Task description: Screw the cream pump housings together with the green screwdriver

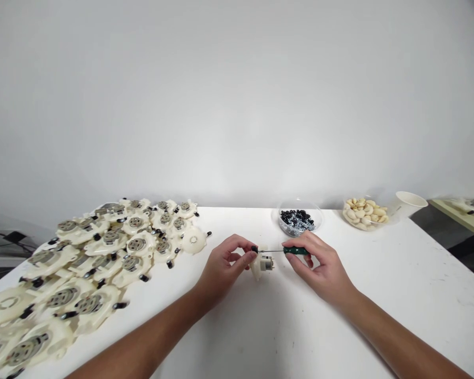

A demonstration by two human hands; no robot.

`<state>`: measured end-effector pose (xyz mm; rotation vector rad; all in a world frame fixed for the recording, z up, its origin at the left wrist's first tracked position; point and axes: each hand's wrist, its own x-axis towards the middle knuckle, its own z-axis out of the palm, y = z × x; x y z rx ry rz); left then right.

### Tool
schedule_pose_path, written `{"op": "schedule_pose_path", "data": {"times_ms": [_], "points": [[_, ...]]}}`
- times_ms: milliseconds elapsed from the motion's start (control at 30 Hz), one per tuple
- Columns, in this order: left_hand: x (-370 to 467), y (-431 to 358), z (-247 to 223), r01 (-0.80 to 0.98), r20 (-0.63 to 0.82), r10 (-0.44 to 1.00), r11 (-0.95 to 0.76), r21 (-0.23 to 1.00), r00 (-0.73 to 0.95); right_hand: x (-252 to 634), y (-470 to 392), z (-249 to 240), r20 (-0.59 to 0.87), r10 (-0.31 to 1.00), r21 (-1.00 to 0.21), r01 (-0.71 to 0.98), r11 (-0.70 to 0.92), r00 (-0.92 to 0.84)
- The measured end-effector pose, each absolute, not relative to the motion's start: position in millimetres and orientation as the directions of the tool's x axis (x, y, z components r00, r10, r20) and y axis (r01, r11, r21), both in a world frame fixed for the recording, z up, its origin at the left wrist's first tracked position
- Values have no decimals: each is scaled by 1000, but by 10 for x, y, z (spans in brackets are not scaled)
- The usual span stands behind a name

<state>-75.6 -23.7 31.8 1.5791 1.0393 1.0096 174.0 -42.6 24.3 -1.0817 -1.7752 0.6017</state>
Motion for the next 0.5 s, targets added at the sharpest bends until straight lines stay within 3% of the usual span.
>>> {"op": "schedule_pose_path", "data": {"times_ms": [267,500], "points": [[-763,-229,285,144,96,953,-142,979,288,1745,-434,247,525,824,-694,454,559,-212],[-752,-221,281,115,94,946,-136,984,311,1748,-445,237,507,831,-700,455,551,-228]]}}
